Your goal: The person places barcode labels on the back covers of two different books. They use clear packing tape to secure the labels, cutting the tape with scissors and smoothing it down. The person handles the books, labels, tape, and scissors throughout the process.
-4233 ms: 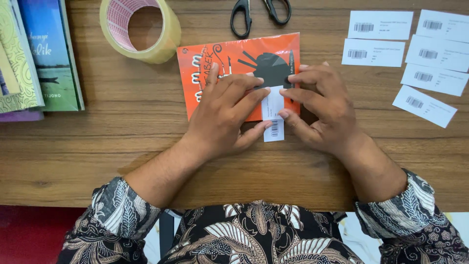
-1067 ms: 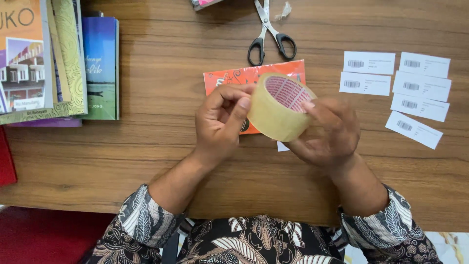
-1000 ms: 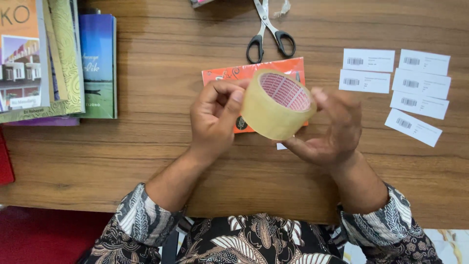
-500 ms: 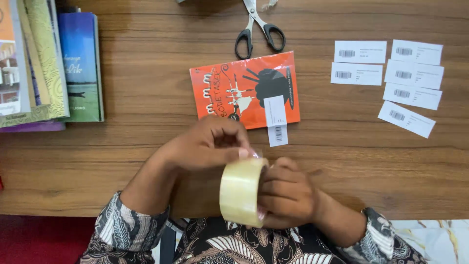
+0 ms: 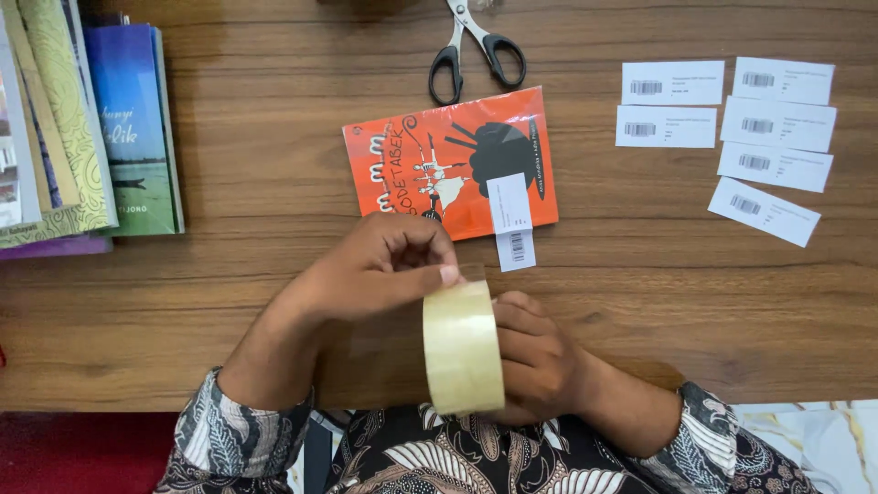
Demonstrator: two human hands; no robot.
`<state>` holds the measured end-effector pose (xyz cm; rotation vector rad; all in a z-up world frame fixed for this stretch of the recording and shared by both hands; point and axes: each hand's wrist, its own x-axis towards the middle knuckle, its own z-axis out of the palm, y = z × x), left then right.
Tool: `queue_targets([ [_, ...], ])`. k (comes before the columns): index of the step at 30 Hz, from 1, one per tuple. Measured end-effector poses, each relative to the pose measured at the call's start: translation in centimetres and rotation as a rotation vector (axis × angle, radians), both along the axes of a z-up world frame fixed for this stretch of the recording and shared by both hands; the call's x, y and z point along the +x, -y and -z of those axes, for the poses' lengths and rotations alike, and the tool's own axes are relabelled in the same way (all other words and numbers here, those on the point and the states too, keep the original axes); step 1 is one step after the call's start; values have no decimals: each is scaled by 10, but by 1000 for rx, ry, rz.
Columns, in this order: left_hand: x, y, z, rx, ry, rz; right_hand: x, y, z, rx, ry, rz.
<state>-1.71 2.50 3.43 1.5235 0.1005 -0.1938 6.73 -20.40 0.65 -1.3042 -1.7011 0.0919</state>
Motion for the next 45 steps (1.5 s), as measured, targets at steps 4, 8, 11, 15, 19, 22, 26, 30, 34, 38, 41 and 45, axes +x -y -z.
queue_targets([
  [4, 5, 4, -2, 47, -65, -61, 3, 0, -17, -10, -69, 3],
  [8, 12, 0, -12, 90, -8, 33, -3, 16, -13, -91, -95, 28],
  [11, 18, -4, -17, 185, 28, 193, -11, 32, -4, -143, -113, 4],
  [15, 30, 0, -24, 144, 38, 309, -18, 47, 11, -183, -41, 43],
  [19, 43, 5, -19, 282, 98, 350, -15, 49, 13, -179, -8, 104],
  [22, 48, 12, -18, 573, 342, 279, -14, 49, 15, -153, -121, 171],
  [26, 55, 8, -33, 623, 407, 127, -13, 50, 16, -153, -167, 201],
  [30, 62, 3, -51, 582, 520, 0, -21, 51, 12, 3, -311, 231],
  [34, 64, 3, -67, 670, 450, 80, -26, 68, 22, -73, -284, 284],
  [38, 68, 11, -65, 552, 393, 17, -32, 68, 17, -92, -370, 293],
  [41, 73, 8, -55, 561, 310, 35, -35, 71, 14, -142, -425, 329],
  [45, 81, 3, -43, 567, 228, 38, -29, 70, 3, -229, -372, 425],
])
